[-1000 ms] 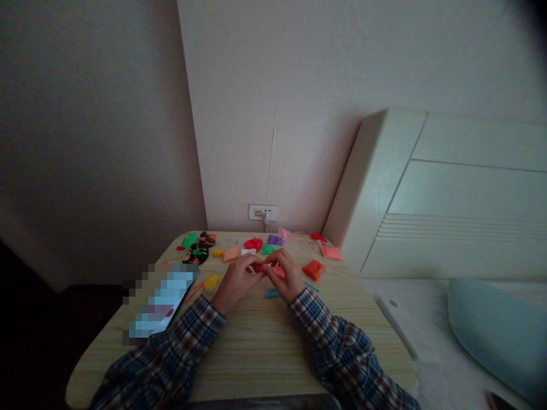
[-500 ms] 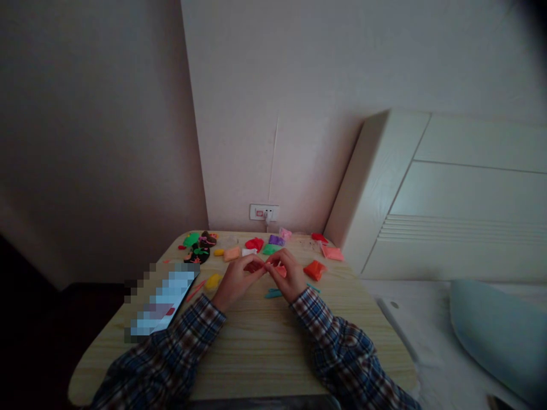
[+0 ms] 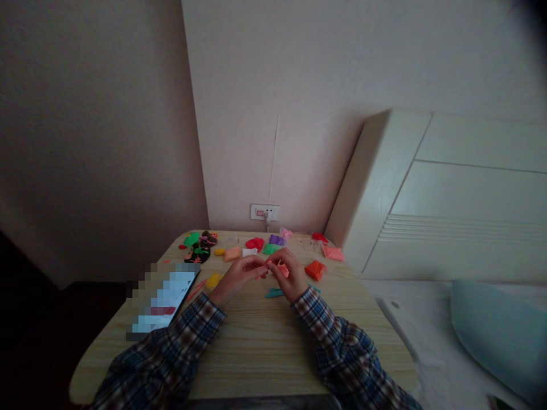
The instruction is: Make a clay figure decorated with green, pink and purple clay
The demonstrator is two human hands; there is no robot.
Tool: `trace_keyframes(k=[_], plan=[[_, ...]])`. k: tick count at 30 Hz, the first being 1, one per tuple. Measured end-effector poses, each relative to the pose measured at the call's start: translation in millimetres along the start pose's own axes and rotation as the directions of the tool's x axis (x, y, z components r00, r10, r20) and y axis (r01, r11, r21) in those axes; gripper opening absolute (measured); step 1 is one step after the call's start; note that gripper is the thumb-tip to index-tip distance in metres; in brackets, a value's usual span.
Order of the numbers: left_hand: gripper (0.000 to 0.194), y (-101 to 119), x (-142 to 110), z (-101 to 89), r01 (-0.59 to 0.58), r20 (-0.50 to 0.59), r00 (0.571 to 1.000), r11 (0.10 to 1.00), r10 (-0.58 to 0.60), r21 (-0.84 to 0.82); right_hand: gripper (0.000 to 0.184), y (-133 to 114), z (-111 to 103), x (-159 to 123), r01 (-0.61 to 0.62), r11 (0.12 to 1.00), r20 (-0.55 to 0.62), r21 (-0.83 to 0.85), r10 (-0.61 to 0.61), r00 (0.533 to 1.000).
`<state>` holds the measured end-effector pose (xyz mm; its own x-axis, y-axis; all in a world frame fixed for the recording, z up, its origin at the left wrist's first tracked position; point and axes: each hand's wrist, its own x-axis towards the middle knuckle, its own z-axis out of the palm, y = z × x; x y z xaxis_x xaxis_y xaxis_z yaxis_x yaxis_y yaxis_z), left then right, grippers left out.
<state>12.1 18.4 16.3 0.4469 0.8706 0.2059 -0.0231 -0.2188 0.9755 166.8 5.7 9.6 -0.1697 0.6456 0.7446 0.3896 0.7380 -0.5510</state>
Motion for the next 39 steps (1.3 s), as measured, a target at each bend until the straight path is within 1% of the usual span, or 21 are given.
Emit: trace_keyframes(k=[2, 4, 7, 9, 15, 17, 21, 23, 26, 32, 39], plan=[[0.022, -0.6, -1.2, 0.1, 0.041, 0.007, 0.999, 0.998, -0.041, -0.043, 0.01, -1.0, -0.1, 0.3, 0.011, 1.0, -0.002, 0.007, -0.011, 1.0], [0.023, -1.3, -2.8, 0.4, 0.073, 0.032, 0.997, 0.989, -0.07, -0.125, 0.01, -1.9, -0.4, 0.6, 0.024, 0.999, -0.006, 0.021, -0.024, 1.0], [0.023, -1.2, -4.2, 0.3, 0.077, 0.044, 0.997, 0.972, -0.069, -0.224, 0.008, -3.7, -0.8, 0.8, 0.044, 0.998, 0.002, 0.035, -0.044, 0.999], [0.022, -0.4, -3.8, -0.6, 0.075, 0.019, 0.997, 0.973, -0.072, -0.217, 0.006, -4.8, -0.9, 0.7, 0.053, 0.998, 0.015, 0.037, -0.054, 0.998], [0.023, -0.7, -0.9, -3.3, 0.054, -0.014, 0.998, 0.996, -0.055, -0.077, 0.006, -3.7, -0.3, 0.2, 0.03, 0.999, 0.01, 0.019, -0.031, 0.999], [0.024, -1.4, -1.2, -2.9, 0.068, -0.014, 0.997, 0.993, -0.07, -0.101, 0.007, -2.6, 0.0, 0.2, 0.025, 1.0, 0.004, 0.015, -0.025, 1.0], [0.025, 0.1, -3.7, -0.3, 0.099, 0.045, 0.995, 0.975, -0.092, -0.197, 0.009, -2.4, 0.3, 0.2, 0.032, 0.999, 0.0, 0.022, -0.032, 0.999], [0.025, 2.1, -5.0, 0.6, 0.11, 0.057, 0.993, 0.969, -0.1, -0.219, 0.01, -3.3, 0.1, 0.2, 0.038, 0.999, 0.01, 0.025, -0.038, 0.999], [0.023, 4.4, -5.7, 0.7, 0.109, 0.046, 0.994, 0.966, -0.101, -0.235, 0.01, -4.3, -0.2, 0.1, 0.043, 0.999, 0.026, 0.027, -0.044, 0.999], [0.022, 6.5, -5.5, 0.4, 0.115, -0.011, 0.993, 0.973, -0.12, -0.2, 0.009, -2.6, -0.1, 0.7, 0.034, 0.999, 0.039, -0.006, -0.034, 0.999], [0.022, 5.5, -6.7, 0.8, 0.128, 0.02, 0.992, 0.961, -0.127, -0.245, 0.01, -1.3, 0.5, -0.2, 0.037, 0.999, 0.017, -0.025, -0.036, 0.999]])
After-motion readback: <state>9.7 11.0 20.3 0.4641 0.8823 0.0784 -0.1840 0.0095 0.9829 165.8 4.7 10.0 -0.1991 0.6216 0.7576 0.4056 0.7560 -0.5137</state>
